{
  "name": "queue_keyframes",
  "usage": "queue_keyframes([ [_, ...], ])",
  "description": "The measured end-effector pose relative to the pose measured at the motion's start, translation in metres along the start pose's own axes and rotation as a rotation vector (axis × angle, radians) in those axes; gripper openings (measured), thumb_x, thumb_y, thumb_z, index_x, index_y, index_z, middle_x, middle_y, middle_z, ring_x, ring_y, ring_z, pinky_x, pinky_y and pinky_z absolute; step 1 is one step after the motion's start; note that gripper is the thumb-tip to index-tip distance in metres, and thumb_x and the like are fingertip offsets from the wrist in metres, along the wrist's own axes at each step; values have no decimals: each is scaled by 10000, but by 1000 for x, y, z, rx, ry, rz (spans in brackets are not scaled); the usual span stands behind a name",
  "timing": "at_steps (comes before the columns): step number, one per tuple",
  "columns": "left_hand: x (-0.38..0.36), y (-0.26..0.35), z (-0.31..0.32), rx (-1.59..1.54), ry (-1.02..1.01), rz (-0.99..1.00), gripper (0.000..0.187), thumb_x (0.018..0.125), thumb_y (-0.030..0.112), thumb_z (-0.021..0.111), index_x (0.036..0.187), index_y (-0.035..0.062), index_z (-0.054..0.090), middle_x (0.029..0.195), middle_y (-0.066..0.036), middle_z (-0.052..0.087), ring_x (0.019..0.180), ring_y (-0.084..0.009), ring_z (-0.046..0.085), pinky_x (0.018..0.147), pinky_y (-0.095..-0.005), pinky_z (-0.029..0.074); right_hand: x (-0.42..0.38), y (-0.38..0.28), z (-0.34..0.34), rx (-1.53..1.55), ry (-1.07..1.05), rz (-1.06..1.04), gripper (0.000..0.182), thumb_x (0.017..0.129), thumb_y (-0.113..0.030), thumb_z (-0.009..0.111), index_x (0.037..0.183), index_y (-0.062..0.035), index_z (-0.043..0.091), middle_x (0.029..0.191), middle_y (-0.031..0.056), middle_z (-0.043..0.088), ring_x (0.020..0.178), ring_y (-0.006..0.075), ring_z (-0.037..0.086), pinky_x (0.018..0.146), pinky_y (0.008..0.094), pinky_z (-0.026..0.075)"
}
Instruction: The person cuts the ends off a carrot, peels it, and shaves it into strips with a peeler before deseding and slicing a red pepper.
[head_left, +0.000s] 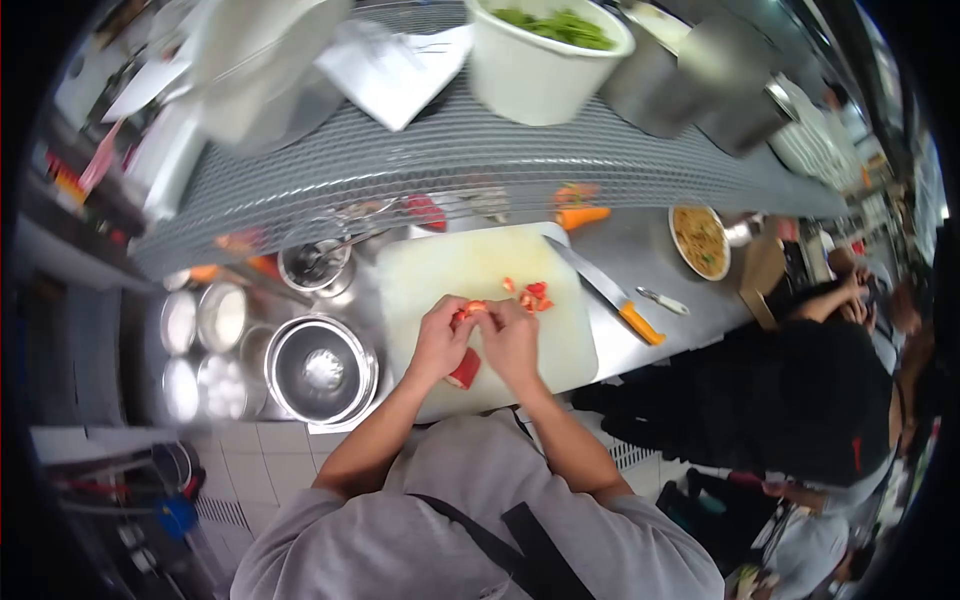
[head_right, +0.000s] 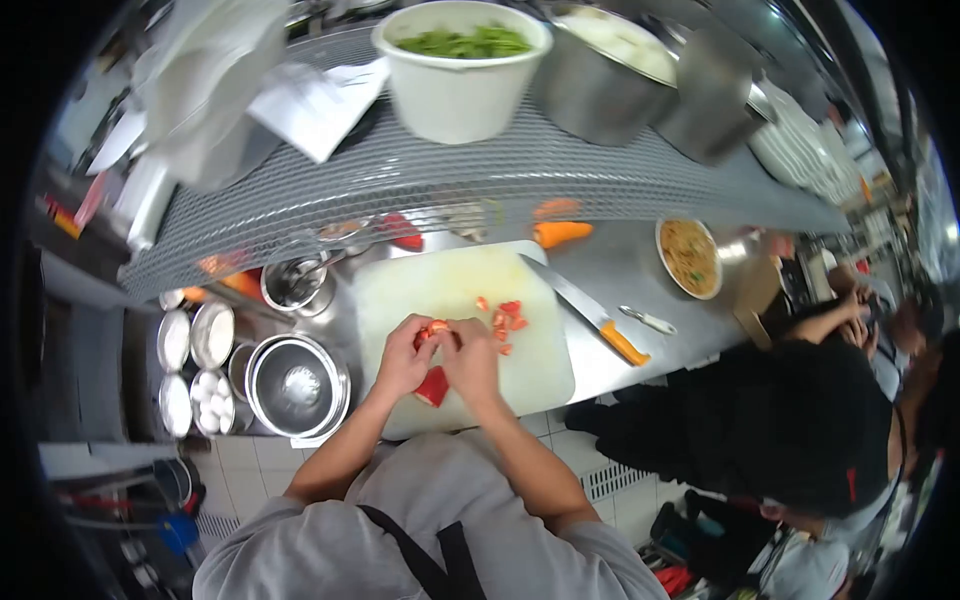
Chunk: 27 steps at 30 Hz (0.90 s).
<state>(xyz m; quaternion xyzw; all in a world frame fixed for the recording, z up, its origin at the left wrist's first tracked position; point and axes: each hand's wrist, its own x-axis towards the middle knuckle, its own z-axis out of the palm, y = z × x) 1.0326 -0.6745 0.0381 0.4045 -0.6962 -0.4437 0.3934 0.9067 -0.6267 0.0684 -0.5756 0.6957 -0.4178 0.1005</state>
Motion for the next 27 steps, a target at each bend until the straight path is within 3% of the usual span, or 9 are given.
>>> queue_keyframes([
  [2, -5, 11, -16, -226, -12, -136, 219, 861, 36, 642, 1078, 3, 648, 839, -118, 629, 684, -213, 570, 660, -297, 474, 9, 16, 3, 533, -303, 374, 189, 846, -69, 691, 969, 75, 673, 813, 170, 698, 739, 238, 691, 668, 325, 538],
  [4, -8, 21, -26, -467, -46, -261, 250, 864, 24, 633, 1113, 8, 643, 854, -117, 624, 686, -215, 564, 664, -296, 471, 15, 16, -5, 461, -399, 305, 222, 865, -124, 714, 985, 61, 686, 821, 137, 717, 719, 167, 694, 658, 265, 538],
  [6, -7, 26, -31, -73, -71, 35, 263, 870, 3, 619, 1131, 16, 652, 848, -120, 624, 705, -220, 584, 678, -299, 479, 15, 15, -7, 360, -446, 221, 200, 864, -116, 709, 993, 36, 695, 836, 140, 718, 724, 163, 691, 664, 273, 541],
  [7, -6, 25, -30, -78, -69, 37, 263, 870, 3, 619, 1131, 16, 652, 848, -120, 624, 705, -220, 584, 678, -299, 479, 14, 12, -9, 354, -447, 219, 200, 864, -116, 709, 993, 36, 695, 836, 140, 718, 724, 163, 691, 664, 273, 541],
  [14, -2, 7, -14, -1, 19, 199, 203, 831, 0, 647, 1026, 10, 704, 880, -164, 652, 756, -304, 627, 723, -365, 509, -1, 7, -1, 242, -126, 36, 169, 793, -24, 707, 961, -10, 723, 756, 124, 678, 639, 173, 631, 600, 323, 495],
  [16, 0, 21, -8, 33, 26, 210, 167, 836, -14, 641, 990, -6, 706, 832, -141, 634, 731, -280, 612, 673, -345, 497, -6, 4, -5, 409, -102, 120, 196, 787, -14, 678, 980, -5, 710, 822, 166, 669, 691, 252, 639, 626, 355, 489],
  [22, 2, 27, 6, 18, -63, 239, 154, 854, -54, 581, 976, -26, 670, 835, -148, 572, 751, -279, 600, 657, -354, 487, -19, 4, -12, 302, 71, 213, 175, 812, -11, 655, 969, 64, 679, 838, 200, 659, 704, 291, 646, 641, 368, 499],
  [25, 2, 24, 15, 75, -65, 285, 135, 859, -61, 559, 950, -36, 656, 829, -149, 549, 756, -278, 593, 668, -360, 485, -20, 7, -13, 290, 66, 299, 178, 845, -23, 654, 981, 91, 664, 831, 178, 679, 695, 238, 667, 638, 338, 518],
  [27, 1, 22, 21, 78, -9, 290, 145, 874, -44, 561, 986, -32, 653, 855, -147, 573, 753, -272, 584, 674, -370, 482, -18, 8, -12, 560, 40, 574, 173, 877, -36, 653, 995, 89, 666, 831, 128, 700, 709, 160, 675, 643, 290, 532],
])
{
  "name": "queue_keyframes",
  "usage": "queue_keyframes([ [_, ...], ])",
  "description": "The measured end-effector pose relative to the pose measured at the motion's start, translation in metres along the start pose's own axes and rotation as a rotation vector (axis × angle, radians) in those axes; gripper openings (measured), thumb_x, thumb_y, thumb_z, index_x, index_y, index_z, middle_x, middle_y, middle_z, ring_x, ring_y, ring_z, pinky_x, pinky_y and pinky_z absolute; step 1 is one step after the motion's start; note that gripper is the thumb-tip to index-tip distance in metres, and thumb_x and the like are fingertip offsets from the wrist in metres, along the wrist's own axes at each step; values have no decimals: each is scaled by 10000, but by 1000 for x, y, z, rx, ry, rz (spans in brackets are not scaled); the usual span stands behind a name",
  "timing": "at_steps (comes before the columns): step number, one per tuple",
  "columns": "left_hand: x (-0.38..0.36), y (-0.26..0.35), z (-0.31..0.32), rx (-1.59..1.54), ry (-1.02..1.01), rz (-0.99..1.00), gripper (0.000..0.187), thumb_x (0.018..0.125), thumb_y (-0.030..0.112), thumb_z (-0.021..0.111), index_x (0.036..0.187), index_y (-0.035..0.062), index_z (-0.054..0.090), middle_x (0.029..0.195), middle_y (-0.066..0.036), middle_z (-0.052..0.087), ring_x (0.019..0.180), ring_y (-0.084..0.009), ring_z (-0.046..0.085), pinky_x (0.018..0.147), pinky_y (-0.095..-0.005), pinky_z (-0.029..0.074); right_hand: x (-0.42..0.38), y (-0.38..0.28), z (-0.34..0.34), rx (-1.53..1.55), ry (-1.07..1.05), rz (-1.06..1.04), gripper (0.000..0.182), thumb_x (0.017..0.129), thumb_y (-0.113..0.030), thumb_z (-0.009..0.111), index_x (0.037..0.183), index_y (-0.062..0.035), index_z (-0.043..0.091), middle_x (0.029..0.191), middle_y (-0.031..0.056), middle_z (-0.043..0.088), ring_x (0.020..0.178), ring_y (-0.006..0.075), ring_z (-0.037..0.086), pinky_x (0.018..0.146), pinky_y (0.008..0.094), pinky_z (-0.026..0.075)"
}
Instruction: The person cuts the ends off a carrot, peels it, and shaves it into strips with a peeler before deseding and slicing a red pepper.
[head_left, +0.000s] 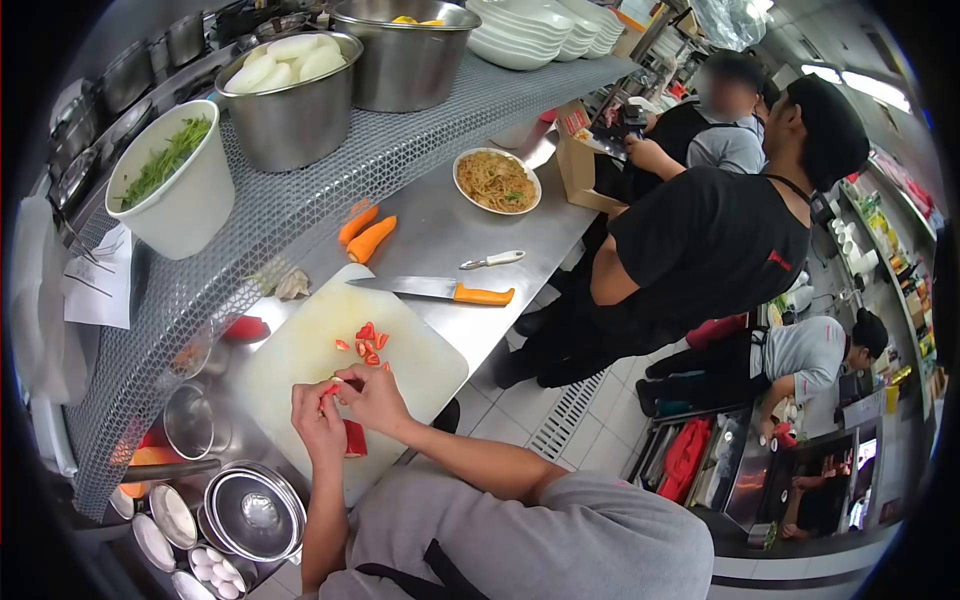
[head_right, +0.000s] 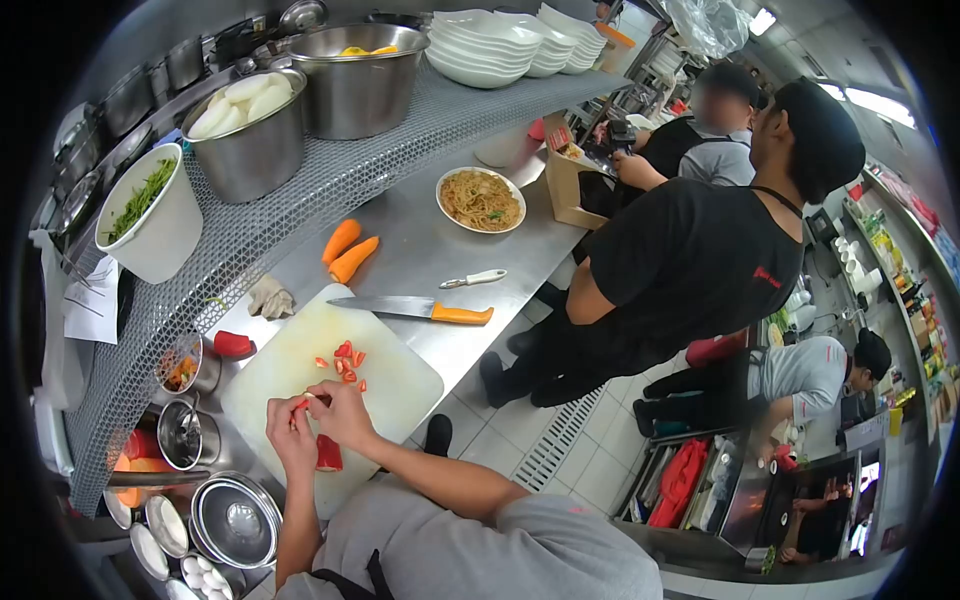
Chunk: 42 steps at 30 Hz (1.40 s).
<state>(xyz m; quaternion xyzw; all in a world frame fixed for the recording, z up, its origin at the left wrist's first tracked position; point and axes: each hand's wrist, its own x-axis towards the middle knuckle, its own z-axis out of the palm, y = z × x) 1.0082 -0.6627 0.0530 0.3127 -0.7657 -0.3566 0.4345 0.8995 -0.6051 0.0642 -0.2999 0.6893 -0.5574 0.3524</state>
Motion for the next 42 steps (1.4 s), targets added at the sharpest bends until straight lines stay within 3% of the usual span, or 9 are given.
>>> queue_keyframes([
  [6, 3, -6, -20, -112, -36, -303, 208, 893, -4, 612, 1099, 15, 634, 944, -71, 632, 681, -99, 484, 609, -258, 422, 26, 25, 8, 210, -183, -35, 146, 896, -38, 657, 1005, 58, 676, 859, 76, 709, 759, 111, 665, 683, 253, 542],
  [8, 3, -13, -28, -69, 44, -270, 212, 851, 15, 663, 1063, 1, 645, 969, -122, 653, 772, -202, 620, 672, -305, 493, 32, 29, 23, 108, -216, -150, 130, 905, -35, 650, 1001, 49, 676, 861, 65, 708, 782, 110, 665, 701, 253, 543],
  [20, -36, -11, -86, -102, 669, -511, 125, 915, 53, 619, 1024, 6, 581, 842, -65, 664, 692, -97, 556, 605, -255, 438, 36, -18, 148, 356, -277, -225, 116, 916, -33, 654, 1012, 32, 651, 877, 69, 675, 804, 113, 640, 728, 241, 525],
  [25, -60, -21, -79, -135, 648, -512, 144, 937, 64, 587, 1063, 4, 549, 866, -57, 686, 710, -88, 566, 622, -248, 453, 166, -8, 199, -703, -368, -776, 237, 903, -195, 642, 1085, -45, 663, 993, 122, 714, 950, 256, 668, 821, 394, 510],
  [28, -61, -9, -76, -232, 576, -516, 157, 936, 90, 587, 1066, 7, 555, 873, -74, 695, 699, -92, 566, 625, -256, 460, 180, -20, 164, -1087, -270, -1098, 241, 902, -193, 639, 1081, -36, 676, 1004, 140, 712, 952, 251, 680, 826, 384, 514],
  [33, -57, 30, -30, -120, -82, -512, 236, 942, 132, 584, 1146, 18, 553, 786, -137, 646, 682, -177, 615, 659, -308, 493, 157, -13, 11, -234, -223, -388, 315, 876, -122, 665, 1170, -11, 641, 1134, 196, 658, 1002, 315, 674, 904, 420, 513],
  [34, -53, 39, -16, -71, -174, -449, 197, 926, 156, 596, 1057, 17, 549, 781, -187, 632, 711, -360, 618, 670, -413, 493, 150, 5, -33, -286, -137, -388, 273, 834, -48, 640, 1100, 11, 648, 1095, 193, 650, 969, 351, 652, 907, 445, 506],
  [37, -59, 38, 45, -33, -355, -467, 179, 923, 156, 598, 1018, 24, 523, 795, -203, 634, 758, -395, 623, 686, -466, 485, 142, 74, -174, -848, 111, -568, 316, 760, 25, 606, 1074, -6, 621, 1103, 186, 591, 1031, 385, 585, 878, 481, 506],
  [42, -59, 17, 114, 334, -269, -473, 194, 915, 202, 588, 1002, 40, 526, 895, -203, 628, 817, -423, 624, 702, -503, 501, 126, 97, -259, -1125, 13, -291, 422, 725, 17, 616, 1135, -62, 550, 1176, 195, 522, 1081, 406, 535, 876, 493, 497],
])
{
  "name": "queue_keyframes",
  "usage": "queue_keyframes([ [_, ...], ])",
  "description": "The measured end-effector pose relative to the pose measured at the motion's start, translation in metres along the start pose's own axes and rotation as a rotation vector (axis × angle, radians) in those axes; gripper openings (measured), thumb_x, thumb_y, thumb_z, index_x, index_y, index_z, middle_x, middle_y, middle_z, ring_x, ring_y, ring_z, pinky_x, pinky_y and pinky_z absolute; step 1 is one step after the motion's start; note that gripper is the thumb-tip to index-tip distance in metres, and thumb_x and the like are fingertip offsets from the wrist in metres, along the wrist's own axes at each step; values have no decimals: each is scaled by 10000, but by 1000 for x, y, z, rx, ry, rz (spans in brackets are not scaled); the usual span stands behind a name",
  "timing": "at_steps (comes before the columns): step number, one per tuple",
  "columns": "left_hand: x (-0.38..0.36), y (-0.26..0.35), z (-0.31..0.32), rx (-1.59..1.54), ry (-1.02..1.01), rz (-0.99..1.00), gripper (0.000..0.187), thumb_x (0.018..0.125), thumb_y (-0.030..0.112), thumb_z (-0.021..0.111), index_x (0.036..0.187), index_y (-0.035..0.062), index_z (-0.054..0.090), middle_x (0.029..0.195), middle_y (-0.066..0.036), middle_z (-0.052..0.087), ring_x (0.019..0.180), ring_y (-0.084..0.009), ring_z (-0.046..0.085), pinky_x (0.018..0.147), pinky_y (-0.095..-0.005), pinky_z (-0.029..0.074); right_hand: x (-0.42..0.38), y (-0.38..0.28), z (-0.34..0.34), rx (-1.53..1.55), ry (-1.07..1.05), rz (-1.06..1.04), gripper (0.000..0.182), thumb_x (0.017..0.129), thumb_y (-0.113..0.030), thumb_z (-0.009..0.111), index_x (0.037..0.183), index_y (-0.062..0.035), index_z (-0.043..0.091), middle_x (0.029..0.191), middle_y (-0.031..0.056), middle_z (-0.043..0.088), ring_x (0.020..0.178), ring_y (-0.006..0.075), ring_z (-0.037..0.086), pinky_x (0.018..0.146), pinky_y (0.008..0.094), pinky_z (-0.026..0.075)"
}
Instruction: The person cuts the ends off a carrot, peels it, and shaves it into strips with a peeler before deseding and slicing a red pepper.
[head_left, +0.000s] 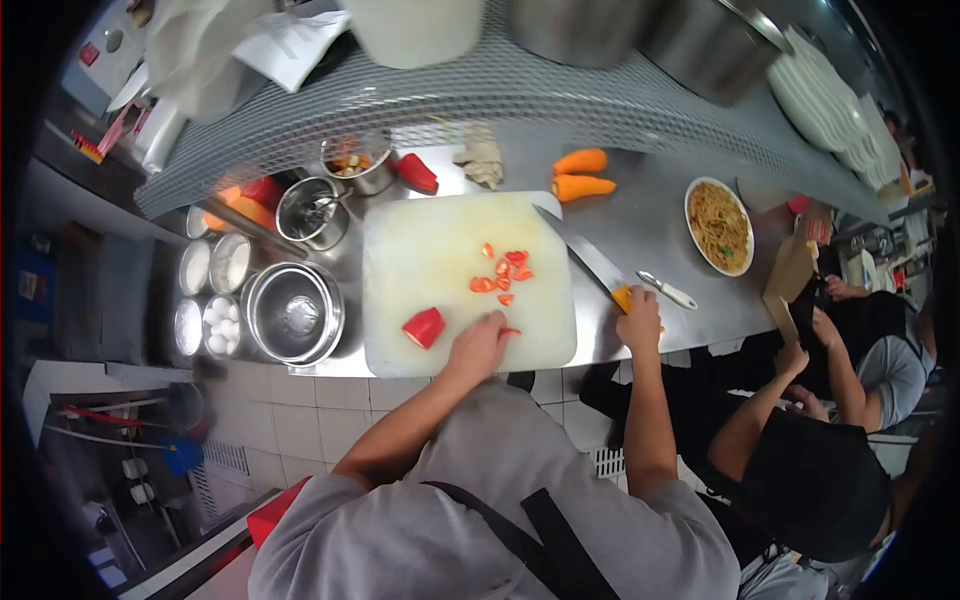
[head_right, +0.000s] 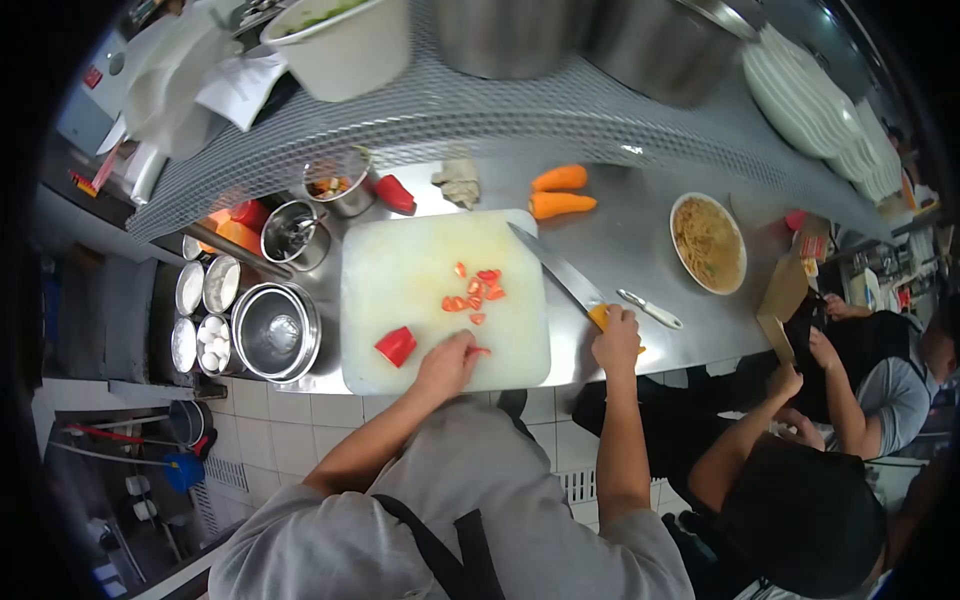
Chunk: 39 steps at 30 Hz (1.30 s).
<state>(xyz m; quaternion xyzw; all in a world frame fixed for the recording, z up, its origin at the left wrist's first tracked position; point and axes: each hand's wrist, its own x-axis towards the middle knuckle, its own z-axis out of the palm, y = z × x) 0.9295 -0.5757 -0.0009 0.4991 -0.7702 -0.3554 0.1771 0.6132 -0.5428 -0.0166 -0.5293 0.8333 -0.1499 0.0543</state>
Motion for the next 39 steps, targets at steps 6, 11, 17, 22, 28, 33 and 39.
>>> queue_keyframes([
  [6, 14, 3, 17, 133, 206, -116, 325, 844, 200, 677, 1108, 57, 551, 1102, -188, 542, 877, -416, 619, 735, -496, 518, 11, 25, 8, 88, -87, -197, 420, 731, -41, 635, 1133, -59, 515, 1144, 225, 542, 1035, 437, 547, 840, 502, 500],
  [11, -2, 8, 15, 77, 265, -8, 390, 799, 136, 704, 1147, 69, 540, 1120, -154, 521, 876, -390, 621, 733, -482, 524, -37, -1, -54, 424, -280, -73, 386, 867, -167, 608, 1227, -72, 507, 949, 261, 648, 896, 494, 613, 794, 524, 496],
  [17, 2, -5, 23, 111, 223, 39, 320, 785, 112, 682, 1074, 70, 550, 1067, -127, 525, 847, -367, 628, 703, -476, 521, -141, -30, -81, 342, -411, -177, 340, 950, -319, 577, 1200, -96, 519, 863, 237, 659, 807, 469, 635, 730, 519, 513],
  [22, 5, -6, 19, 105, 212, 74, 226, 782, 115, 668, 970, 62, 556, 1001, -119, 524, 805, -362, 625, 667, -475, 518, -174, -51, -96, 109, -535, -189, 282, 954, -315, 568, 1105, -103, 460, 792, 214, 650, 725, 465, 637, 664, 545, 517],
  [28, 6, -10, 17, 111, 207, 134, 185, 765, 90, 660, 922, 56, 569, 972, -122, 522, 769, -356, 620, 633, -463, 518, -178, -74, -98, 40, -607, -100, 280, 963, -319, 551, 1103, -97, 455, 795, 271, 635, 755, 506, 617, 672, 582, 495],
  [33, 3, -11, -8, 81, 106, 188, 255, 747, 38, 666, 990, 56, 591, 1010, -116, 531, 954, -331, 598, 740, -447, 518, -168, -80, -95, 96, -580, -81, 281, 970, -336, 544, 1072, -87, 463, 823, 277, 635, 801, 514, 603, 695, 588, 470],
  [39, -13, -31, -32, -77, 197, 301, 442, 717, -19, 694, 1141, 45, 584, 1153, -161, 514, 1074, -356, 524, 874, -447, 474, -191, -82, -104, 228, -633, -36, 283, 977, -340, 535, 1050, -75, 468, 855, 255, 640, 855, 498, 593, 724, 568, 449],
])
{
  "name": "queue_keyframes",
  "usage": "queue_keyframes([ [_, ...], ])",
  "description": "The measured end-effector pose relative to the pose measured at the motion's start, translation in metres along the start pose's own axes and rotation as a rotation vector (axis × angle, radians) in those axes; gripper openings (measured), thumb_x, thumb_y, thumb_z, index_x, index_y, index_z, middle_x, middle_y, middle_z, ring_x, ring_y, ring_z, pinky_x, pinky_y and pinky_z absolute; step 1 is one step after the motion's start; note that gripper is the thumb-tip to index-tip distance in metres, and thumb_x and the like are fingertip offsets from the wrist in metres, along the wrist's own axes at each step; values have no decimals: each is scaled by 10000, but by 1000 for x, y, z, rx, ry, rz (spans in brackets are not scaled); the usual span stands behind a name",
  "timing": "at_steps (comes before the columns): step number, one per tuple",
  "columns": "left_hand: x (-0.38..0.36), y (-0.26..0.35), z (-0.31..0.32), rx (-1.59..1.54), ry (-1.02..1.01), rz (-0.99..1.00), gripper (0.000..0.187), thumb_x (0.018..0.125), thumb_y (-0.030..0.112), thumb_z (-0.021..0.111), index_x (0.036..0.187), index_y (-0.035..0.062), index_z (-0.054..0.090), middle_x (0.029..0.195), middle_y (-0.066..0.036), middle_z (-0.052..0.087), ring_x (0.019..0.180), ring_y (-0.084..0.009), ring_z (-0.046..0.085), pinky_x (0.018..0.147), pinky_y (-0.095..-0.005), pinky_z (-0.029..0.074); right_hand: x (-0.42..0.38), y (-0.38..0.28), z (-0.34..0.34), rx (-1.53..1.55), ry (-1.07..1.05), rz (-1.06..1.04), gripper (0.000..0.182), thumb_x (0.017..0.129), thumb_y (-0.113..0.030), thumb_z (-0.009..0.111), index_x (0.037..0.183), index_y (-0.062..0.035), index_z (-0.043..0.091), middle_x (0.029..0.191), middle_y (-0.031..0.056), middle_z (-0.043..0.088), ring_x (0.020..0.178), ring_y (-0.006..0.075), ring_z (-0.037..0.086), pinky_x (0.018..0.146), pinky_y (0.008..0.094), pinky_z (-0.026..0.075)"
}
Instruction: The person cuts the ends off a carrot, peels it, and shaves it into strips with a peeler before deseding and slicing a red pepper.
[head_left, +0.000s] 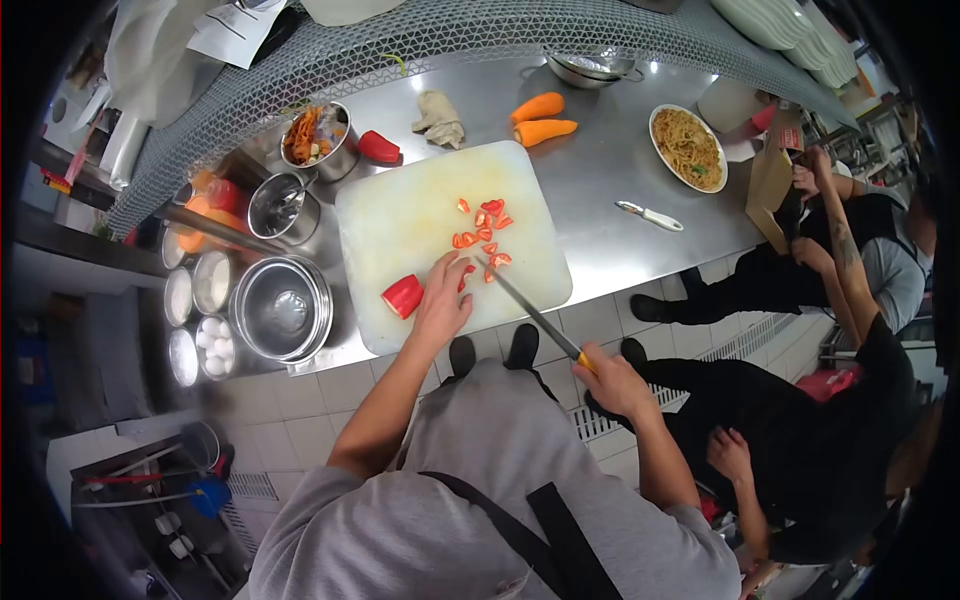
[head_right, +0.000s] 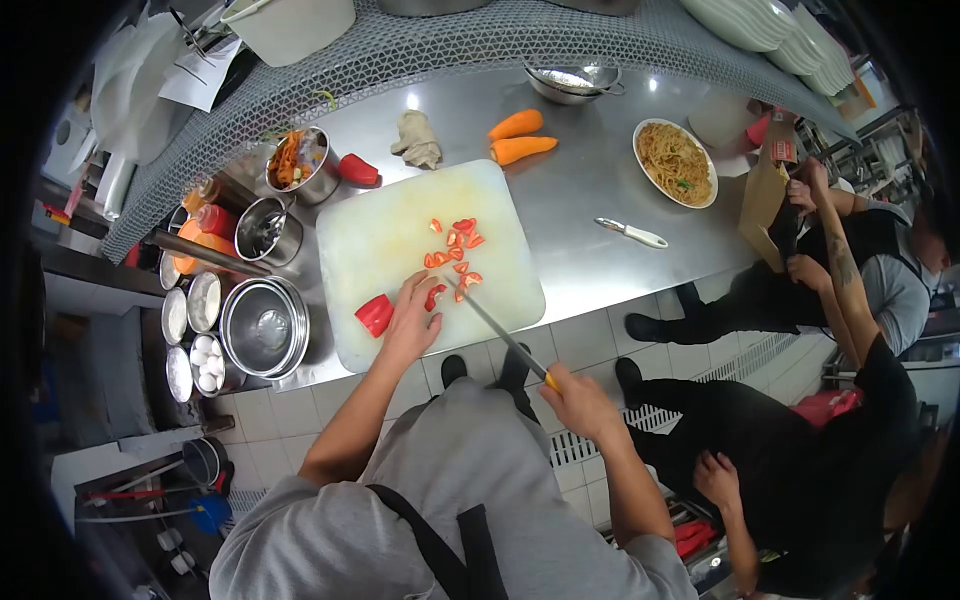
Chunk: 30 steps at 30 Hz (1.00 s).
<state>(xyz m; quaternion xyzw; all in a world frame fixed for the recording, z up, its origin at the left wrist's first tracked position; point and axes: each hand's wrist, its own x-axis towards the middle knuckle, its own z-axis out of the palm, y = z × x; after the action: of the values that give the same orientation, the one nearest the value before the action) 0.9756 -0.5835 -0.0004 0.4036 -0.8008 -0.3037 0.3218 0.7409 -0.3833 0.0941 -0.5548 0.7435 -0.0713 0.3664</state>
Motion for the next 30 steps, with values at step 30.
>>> queue_keyframes([
  [30, 49, -29, 44, 122, 388, 59, 279, 860, 67, 627, 1123, -14, 579, 1185, -226, 566, 1131, -420, 516, 937, -462, 454, 24, -8, 49, 527, 208, 37, 262, 977, -295, 575, 963, -58, 466, 678, 130, 610, 573, 284, 615, 508, 411, 464],
])
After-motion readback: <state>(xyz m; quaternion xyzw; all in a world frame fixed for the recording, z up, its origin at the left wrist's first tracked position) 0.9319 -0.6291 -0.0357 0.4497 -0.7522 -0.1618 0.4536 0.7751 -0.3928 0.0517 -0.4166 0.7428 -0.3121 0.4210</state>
